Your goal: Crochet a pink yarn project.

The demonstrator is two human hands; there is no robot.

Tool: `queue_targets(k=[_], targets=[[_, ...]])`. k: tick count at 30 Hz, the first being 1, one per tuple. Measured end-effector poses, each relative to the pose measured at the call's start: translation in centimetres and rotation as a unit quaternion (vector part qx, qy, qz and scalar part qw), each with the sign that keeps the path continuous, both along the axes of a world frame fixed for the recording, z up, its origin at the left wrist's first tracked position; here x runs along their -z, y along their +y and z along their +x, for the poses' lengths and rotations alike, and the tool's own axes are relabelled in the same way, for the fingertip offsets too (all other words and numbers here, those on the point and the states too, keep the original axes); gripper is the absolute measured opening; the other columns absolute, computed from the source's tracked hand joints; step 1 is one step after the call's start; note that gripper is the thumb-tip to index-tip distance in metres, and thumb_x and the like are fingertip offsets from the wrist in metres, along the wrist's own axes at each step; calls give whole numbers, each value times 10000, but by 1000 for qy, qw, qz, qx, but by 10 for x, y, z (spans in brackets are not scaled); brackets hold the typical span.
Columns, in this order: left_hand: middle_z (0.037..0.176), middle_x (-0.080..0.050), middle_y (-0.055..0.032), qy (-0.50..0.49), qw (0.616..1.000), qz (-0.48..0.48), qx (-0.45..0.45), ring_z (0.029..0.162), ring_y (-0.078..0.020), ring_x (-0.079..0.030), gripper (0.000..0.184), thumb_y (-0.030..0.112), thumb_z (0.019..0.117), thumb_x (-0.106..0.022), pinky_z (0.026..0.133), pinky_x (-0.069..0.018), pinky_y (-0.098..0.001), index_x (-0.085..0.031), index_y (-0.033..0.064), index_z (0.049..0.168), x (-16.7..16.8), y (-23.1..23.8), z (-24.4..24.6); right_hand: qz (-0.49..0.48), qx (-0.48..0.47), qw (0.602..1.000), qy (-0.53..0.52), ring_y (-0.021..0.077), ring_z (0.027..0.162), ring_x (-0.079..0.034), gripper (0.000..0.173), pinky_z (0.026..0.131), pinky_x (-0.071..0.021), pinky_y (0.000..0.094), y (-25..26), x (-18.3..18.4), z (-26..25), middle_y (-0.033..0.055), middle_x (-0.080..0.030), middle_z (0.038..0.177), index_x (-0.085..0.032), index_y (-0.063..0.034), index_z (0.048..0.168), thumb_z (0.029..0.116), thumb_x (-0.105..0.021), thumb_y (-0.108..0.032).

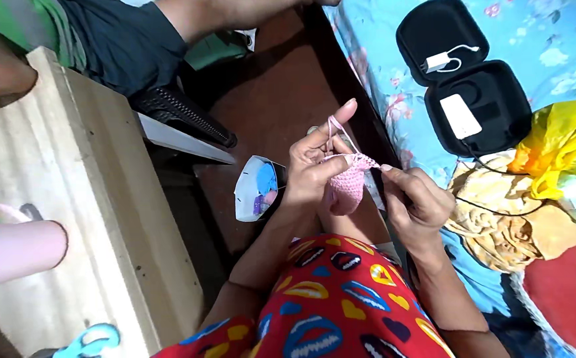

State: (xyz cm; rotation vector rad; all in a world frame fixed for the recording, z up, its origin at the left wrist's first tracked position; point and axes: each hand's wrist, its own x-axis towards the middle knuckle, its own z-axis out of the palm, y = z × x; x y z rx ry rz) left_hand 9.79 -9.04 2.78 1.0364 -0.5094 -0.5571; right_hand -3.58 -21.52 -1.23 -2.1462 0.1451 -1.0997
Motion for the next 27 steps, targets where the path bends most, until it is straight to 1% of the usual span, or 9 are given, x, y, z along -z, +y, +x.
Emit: queue_targets(k=[5, 8, 10, 12, 13, 19, 23, 25, 27], targets=[[729, -670, 35, 86, 994, -3, 65, 662, -54, -649, 624, -162, 798, -510, 697, -579, -240, -528, -58, 1413, 3, 4, 9, 45, -49, 998, 5, 77, 675, -578, 129, 625, -486, 176, -5, -1, -3, 98, -617, 753, -735, 61, 991, 937, -637, -4], [713, -646, 51, 109, 990, -3, 92, 642, -44, -626, 632, -146, 796, -477, 674, -562, -226, -516, -58, 1420, 5, 3, 11, 187, -99, 977, 24, 0, 757, -636, 129, 707, -546, 139, -4, -3, -6, 36, -687, 849, -735, 49, 997, 890, -663, 53], [723, -642, 50, 115, 987, -10, 109, 654, -40, -619, 625, -140, 808, -472, 682, -554, -221, -509, -60, 1427, 6, 4, 12, 307, -125, 942, 50, -13, 736, -660, 187, 677, -572, 150, -4, -5, -7, -27, -739, 914, -750, -27, 1025, 871, -693, 62], [742, -647, 43, 125, 984, -17, 124, 675, -46, -629, 620, -135, 822, -460, 698, -559, -229, -497, -54, 1436, 7, 4, 13, 399, -143, 903, 76, -15, 635, -618, 230, 581, -532, 148, -6, -6, -7, -62, -739, 875, -765, -107, 1032, 859, -717, 36], [751, -649, 37, 135, 982, -20, 127, 678, -51, -632, 616, -132, 830, -456, 699, -563, -234, -494, -48, 1440, 7, 4, 13, 424, -149, 889, 84, -12, 601, -595, 232, 548, -508, 145, -7, -6, -6, -57, -732, 844, -768, -115, 1027, 853, -724, 32], [757, -646, 11, 170, 979, -2, 115, 669, -68, -634, 602, -125, 847, -453, 692, -572, -243, -481, -54, 1444, 8, 5, 10, 428, -153, 886, 94, -15, 568, -563, 223, 519, -477, 133, -9, -6, -5, -47, -712, 794, -759, -94, 1029, 855, -723, 40], [874, -678, -3, 53, 991, 87, 81, 775, -68, -653, 718, -91, 851, -562, 782, -573, -249, -365, -32, 1539, 4, 6, 9, 389, -122, 907, 106, -24, 590, -572, 217, 540, -487, 130, -6, -9, -1, -61, -700, 789, -739, -65, 1027, 857, -694, 62], [883, -710, -24, -3, 992, 121, 29, 777, -80, -679, 736, -99, 841, -625, 782, -589, -260, -382, -42, 1534, 3, 5, 6, 374, -119, 913, 109, -22, 620, -587, 206, 566, -506, 133, -5, -9, 1, -60, -695, 806, -730, -48, 1031, 865, -683, 65], [868, -724, -16, -59, 990, 124, -21, 760, -69, -683, 715, -134, 831, -628, 776, -589, -248, -401, -74, 1506, 3, 4, 2, 400, -129, 901, 112, -26, 570, -552, 200, 515, -460, 123, -5, -8, 3, -58, -687, 771, -731, -62, 1034, 876, -683, 52]])
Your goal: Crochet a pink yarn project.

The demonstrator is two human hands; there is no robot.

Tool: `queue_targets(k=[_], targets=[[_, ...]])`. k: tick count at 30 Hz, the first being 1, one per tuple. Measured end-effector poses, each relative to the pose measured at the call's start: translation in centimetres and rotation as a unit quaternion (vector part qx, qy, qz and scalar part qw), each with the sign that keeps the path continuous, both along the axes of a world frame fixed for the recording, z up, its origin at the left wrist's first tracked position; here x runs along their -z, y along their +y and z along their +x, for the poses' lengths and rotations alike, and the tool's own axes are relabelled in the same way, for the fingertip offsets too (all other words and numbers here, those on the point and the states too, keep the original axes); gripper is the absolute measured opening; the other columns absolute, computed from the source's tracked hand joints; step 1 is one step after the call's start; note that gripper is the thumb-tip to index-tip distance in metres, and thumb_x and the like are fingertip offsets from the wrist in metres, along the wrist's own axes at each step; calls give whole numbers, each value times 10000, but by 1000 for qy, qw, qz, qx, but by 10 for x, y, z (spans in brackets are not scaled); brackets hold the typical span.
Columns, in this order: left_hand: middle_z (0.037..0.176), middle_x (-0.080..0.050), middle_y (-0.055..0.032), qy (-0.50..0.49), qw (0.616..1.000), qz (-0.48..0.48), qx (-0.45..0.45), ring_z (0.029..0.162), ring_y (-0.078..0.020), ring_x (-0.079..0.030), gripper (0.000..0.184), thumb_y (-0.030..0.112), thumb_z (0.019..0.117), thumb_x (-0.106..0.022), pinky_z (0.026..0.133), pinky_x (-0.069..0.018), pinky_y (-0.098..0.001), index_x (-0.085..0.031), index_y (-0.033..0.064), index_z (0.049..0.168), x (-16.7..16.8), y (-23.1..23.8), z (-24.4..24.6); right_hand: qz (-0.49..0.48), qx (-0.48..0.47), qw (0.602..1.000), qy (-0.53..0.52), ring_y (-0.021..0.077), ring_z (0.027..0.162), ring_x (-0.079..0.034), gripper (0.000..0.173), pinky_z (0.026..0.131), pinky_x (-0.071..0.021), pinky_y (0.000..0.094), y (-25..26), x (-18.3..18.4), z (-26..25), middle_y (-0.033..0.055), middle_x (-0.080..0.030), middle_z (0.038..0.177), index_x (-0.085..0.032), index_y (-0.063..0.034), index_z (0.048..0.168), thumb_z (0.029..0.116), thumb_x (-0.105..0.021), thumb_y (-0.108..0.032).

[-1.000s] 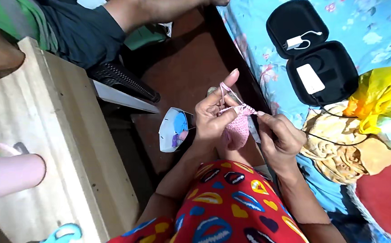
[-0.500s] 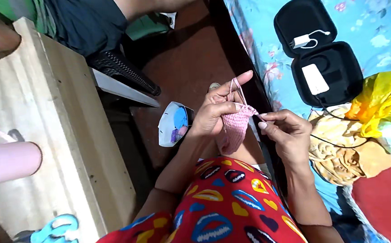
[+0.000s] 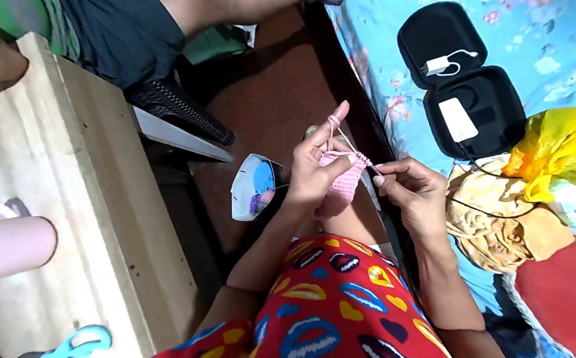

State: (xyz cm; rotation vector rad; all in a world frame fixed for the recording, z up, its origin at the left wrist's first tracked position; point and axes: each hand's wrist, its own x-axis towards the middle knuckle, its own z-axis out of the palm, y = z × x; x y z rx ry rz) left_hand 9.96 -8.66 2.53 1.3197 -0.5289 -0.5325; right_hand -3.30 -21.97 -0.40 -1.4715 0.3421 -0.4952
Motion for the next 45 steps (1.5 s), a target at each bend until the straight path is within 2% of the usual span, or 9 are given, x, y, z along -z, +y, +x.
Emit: queue_targets(k=[4, 8, 12, 16, 19, 30, 35, 40, 45], targets=[[885, -685, -28, -183, 978, 62, -77, 712, -18, -617, 605, -126, 845, -614, 666, -534, -148, -540, -30, 1438, -3, 1, -19, -8, 1, 1000, -3, -24, 597, -577, 180, 539, -487, 126, 10, -7, 6, -55, -685, 788, -707, -53, 1034, 891, -668, 49], [916, -709, -95, -304, 943, 42, -129, 811, -93, -637, 451, -74, 864, -624, 732, -532, -218, -647, -46, 1313, 11, -3, -26, 8, -6, 1000, -15, -8, 603, -577, 162, 534, -493, 129, 13, -16, 15, -13, -686, 842, -696, -32, 1059, 918, -659, 39], [968, -708, -26, -200, 973, -46, -106, 839, -39, -654, 478, -93, 873, -613, 764, -554, -192, -605, -31, 1347, 9, 0, -24, 149, -25, 988, -33, -12, 510, -510, 216, 456, -412, 127, 16, -13, 16, -13, -664, 731, -691, -84, 1076, 906, -656, 45], [897, -700, 2, -96, 990, -70, -79, 726, -28, -631, 485, -91, 884, -599, 666, -544, -175, -618, 10, 1359, 6, 3, -24, -163, 96, 979, -80, 24, 763, -657, 137, 700, -564, 172, 26, -2, 13, 35, -710, 895, -712, 34, 1057, 927, -667, 30], [874, -722, 9, -62, 992, -79, -78, 741, -28, -654, 464, -120, 872, -562, 708, -563, -197, -646, -18, 1317, 2, 1, -20, -356, 160, 916, -97, 109, 699, -611, 155, 632, -509, 214, 26, 6, 14, 108, -643, 786, -739, 65, 1028, 935, -640, -9], [749, -696, 20, 129, 985, -110, 14, 672, -44, -645, 454, -160, 822, -505, 679, -564, -225, -685, -56, 1226, 1, 6, 6, -452, 122, 877, -103, 166, 632, -575, 154, 569, -474, 263, 12, 12, 5, 123, -608, 746, -746, 26, 1034, 961, -632, -46], [719, -662, 44, 181, 976, -104, 55, 651, -31, -626, 447, -134, 808, -495, 650, -554, -208, -714, -30, 1183, 0, 8, 12, -386, 88, 911, -116, 95, 644, -555, 137, 594, -467, 191, 9, 11, 2, 99, -594, 743, -736, 45, 1021, 946, -639, -17], [731, -682, 27, 228, 962, -124, 85, 655, -37, -640, 442, -135, 818, -468, 654, -561, -213, -725, -25, 1159, 4, 6, 14, -153, 32, 983, -92, -12, 776, -653, 158, 707, -557, 142, 7, 10, -1, -13, -719, 896, -752, -5, 1014, 881, -689, 53], [783, -701, 9, 216, 963, -122, 103, 698, -47, -658, 445, -128, 843, -470, 693, -573, -228, -694, -35, 1216, 9, 7, 15, -13, -24, 999, -40, -31, 600, -563, 227, 536, -472, 127, 2, 10, 1, -66, -719, 867, -751, -105, 1067, 884, -693, 17]])
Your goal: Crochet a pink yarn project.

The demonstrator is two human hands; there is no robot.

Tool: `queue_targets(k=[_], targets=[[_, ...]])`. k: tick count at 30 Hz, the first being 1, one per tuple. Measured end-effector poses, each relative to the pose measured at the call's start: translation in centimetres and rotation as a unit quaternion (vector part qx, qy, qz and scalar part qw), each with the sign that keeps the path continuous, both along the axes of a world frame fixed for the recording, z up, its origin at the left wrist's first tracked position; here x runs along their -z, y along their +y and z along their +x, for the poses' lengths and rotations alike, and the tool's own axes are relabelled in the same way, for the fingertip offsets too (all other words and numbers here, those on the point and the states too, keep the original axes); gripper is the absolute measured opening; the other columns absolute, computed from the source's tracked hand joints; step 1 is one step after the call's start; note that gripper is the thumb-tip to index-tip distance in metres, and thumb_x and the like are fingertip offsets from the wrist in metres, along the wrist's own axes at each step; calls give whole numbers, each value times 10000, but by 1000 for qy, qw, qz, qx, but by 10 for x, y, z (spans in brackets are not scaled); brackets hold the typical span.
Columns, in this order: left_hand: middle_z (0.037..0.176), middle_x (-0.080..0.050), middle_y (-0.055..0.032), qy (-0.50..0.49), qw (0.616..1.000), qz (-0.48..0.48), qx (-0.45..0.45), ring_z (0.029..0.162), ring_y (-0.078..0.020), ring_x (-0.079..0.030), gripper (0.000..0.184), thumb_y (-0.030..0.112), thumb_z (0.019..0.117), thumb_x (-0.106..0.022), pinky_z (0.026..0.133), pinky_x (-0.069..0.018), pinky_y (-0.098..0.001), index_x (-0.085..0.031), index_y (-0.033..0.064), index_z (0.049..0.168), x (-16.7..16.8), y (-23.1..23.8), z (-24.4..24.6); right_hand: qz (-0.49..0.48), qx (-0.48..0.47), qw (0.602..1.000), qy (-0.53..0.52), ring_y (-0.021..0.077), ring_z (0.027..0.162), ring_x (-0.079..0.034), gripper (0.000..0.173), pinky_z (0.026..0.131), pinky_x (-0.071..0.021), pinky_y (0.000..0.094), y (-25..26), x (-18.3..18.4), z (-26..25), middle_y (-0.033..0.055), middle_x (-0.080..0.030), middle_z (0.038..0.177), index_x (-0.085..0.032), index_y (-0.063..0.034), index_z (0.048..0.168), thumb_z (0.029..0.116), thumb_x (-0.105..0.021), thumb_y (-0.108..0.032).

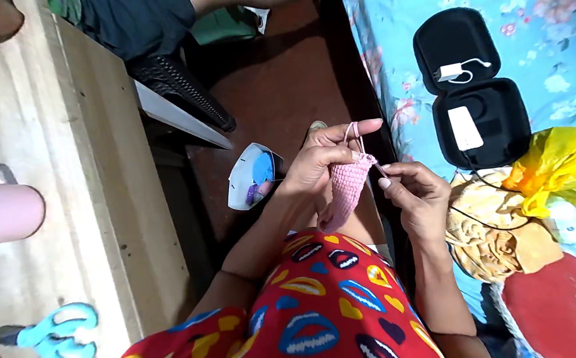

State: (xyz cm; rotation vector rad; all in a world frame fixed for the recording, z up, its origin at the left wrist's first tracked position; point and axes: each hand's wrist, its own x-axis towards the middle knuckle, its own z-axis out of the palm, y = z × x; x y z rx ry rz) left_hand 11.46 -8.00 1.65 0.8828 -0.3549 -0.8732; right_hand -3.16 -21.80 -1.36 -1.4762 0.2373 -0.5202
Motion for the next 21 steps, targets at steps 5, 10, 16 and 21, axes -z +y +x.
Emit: queue_targets(k=[5, 10, 16, 21], targets=[[907, -692, -19, -133, 988, 77, -22, 784, -68, -654, 608, -119, 826, -561, 766, -569, -233, -508, -80, 1430, -4, 1, -3, -54, 15, 998, 10, -21, 713, -617, 223, 644, -532, 138, 1, -6, 5, -28, -714, 912, -731, -10, 1094, 901, -649, 65], [1079, -734, -64, -257, 948, 131, -131, 815, -22, -666, 585, -149, 826, -620, 804, -561, -197, -518, -115, 1401, -9, -4, -14, 15, 16, 999, 30, -25, 592, -542, 220, 530, -453, 126, 2, -3, 6, -37, -691, 819, -737, -51, 1091, 907, -655, 39], [890, -706, -43, -360, 898, 147, -206, 741, -23, -634, 524, -139, 832, -620, 701, -542, -154, -604, -77, 1352, -2, -8, -29, 27, 25, 999, 25, -29, 598, -554, 193, 547, -473, 126, 15, -11, 11, -47, -677, 796, -699, -58, 1058, 903, -653, 47], [885, -693, -97, -486, 823, 120, -269, 792, -70, -635, 358, -85, 873, -629, 737, -538, -190, -696, -66, 1224, 10, -12, -37, 24, 22, 999, 19, -10, 578, -570, 155, 520, -486, 132, 14, -24, 18, -33, -660, 754, -677, -45, 1050, 918, -658, 34]])
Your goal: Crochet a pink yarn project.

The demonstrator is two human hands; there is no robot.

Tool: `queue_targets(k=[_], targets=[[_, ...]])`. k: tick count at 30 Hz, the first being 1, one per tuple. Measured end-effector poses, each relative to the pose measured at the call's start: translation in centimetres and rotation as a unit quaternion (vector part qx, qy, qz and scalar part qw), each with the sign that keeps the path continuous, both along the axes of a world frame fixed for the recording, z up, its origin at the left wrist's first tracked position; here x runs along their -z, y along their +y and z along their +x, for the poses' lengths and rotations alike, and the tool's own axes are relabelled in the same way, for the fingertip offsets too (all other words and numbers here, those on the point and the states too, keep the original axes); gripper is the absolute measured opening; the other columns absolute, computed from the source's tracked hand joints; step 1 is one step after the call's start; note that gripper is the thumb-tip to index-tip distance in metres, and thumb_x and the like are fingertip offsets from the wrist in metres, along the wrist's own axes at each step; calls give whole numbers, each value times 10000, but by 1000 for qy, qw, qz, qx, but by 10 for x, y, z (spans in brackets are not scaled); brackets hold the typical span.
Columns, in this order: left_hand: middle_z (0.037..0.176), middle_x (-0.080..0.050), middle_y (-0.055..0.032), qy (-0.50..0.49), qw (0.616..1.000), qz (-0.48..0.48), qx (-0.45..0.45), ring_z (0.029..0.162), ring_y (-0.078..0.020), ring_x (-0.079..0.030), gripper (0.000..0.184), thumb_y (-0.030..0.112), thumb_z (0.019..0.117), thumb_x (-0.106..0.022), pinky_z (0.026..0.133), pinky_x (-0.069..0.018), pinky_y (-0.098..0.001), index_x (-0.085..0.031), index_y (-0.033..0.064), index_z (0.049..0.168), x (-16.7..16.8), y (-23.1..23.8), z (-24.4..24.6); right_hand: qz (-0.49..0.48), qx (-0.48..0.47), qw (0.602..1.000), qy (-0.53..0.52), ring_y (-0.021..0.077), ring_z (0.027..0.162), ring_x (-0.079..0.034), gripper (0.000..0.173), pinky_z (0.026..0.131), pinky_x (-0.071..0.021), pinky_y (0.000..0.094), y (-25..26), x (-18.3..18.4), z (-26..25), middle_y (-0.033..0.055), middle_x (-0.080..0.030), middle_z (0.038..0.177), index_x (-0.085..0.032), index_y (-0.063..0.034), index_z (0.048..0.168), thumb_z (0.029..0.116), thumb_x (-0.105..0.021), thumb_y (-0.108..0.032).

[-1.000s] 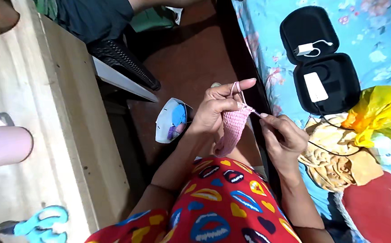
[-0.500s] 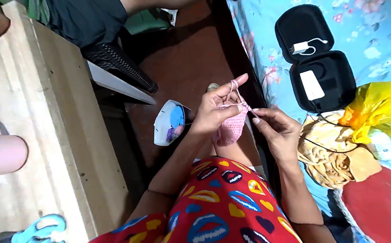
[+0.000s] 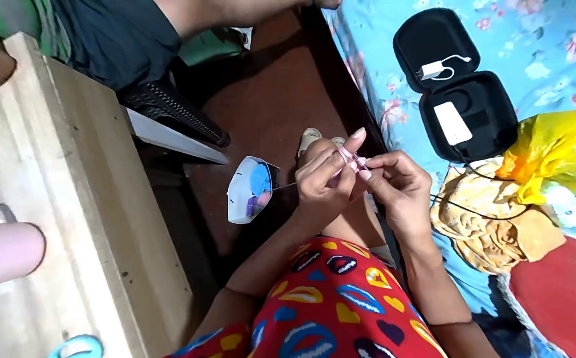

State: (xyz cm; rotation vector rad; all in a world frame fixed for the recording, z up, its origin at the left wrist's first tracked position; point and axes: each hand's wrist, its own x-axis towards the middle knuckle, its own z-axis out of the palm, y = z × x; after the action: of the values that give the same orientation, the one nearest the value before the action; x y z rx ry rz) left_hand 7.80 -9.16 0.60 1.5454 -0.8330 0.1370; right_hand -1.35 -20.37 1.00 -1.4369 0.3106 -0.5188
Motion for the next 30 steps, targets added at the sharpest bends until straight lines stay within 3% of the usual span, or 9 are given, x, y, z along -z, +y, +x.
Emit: queue_targets(k=[2, 3, 5, 7, 10, 13, 20, 23, 30], targets=[[919, -701, -71, 50, 998, -34, 26, 835, -63, -641, 345, -84, 876, -636, 758, -542, -190, -696, -60, 1215, -2, 1, 0, 75, -1, 997, -6, 0, 529, -545, 195, 480, -462, 140, 0, 3, -1, -28, -651, 718, -684, -78, 1061, 903, -668, 37], [944, -714, -63, 86, 995, -45, 37, 867, -74, -641, 346, -81, 870, -639, 778, -533, -203, -696, -52, 1210, -3, 2, 1, 60, 18, 998, -9, -5, 547, -544, 204, 494, -459, 137, 3, 6, -2, -34, -657, 739, -689, -79, 1066, 900, -676, 39], [938, -720, -46, 150, 986, -52, 53, 875, -82, -650, 377, -80, 862, -635, 785, -538, -214, -691, -31, 1231, -7, 5, 1, -56, 68, 996, -31, -8, 686, -618, 172, 626, -534, 144, 8, 12, -3, -33, -690, 848, -691, -40, 1070, 916, -676, 33], [931, -720, -29, 202, 975, -61, 68, 845, -64, -657, 397, -98, 868, -609, 776, -551, -204, -685, -31, 1251, -12, 6, 2, -209, 119, 969, -61, 37, 772, -659, 121, 702, -565, 178, 10, 21, -3, 49, -699, 888, -707, 38, 1050, 941, -658, 17], [907, -725, -7, 246, 961, -90, 87, 782, -37, -660, 431, -135, 853, -564, 756, -564, -198, -667, -61, 1264, -17, 4, 5, -375, 179, 907, -75, 107, 679, -588, 124, 620, -497, 214, 10, 27, -2, 99, -612, 772, -719, 52, 1007, 947, -641, -23], [851, -714, 13, 299, 942, -91, 119, 729, -29, -647, 434, -149, 856, -555, 714, -559, -189, -667, -53, 1264, -23, 8, 10, -435, 184, 878, -80, 150, 650, -581, 146, 583, -485, 248, 7, 28, -3, 111, -601, 756, -726, 42, 1025, 956, -637, -51], [746, -681, 30, 419, 875, -98, 222, 651, -32, -625, 419, -134, 806, -514, 650, -555, -210, -725, -29, 1152, -14, 15, 38, -468, 139, 869, -81, 165, 622, -569, 128, 560, -476, 262, -2, 31, -9, 120, -600, 740, -735, 33, 1005, 957, -644, -42], [733, -691, 25, 450, 852, -100, 250, 646, -25, -631, 387, -122, 823, -484, 644, -552, -201, -755, -7, 1074, -13, 18, 44, -437, 114, 889, -81, 140, 634, -567, 121, 578, -480, 236, -2, 31, -13, 112, -597, 748, -725, 38, 1002, 953, -642, -34], [803, -727, 6, 473, 826, -107, 288, 676, -19, -649, 387, -117, 824, -479, 661, -560, -196, -766, 3, 1055, -10, 19, 46, -306, 59, 945, -98, 21, 700, -581, 97, 654, -497, 136, -7, 31, -14, 57, -626, 785, -718, 48, 988, 934, -661, -8]])
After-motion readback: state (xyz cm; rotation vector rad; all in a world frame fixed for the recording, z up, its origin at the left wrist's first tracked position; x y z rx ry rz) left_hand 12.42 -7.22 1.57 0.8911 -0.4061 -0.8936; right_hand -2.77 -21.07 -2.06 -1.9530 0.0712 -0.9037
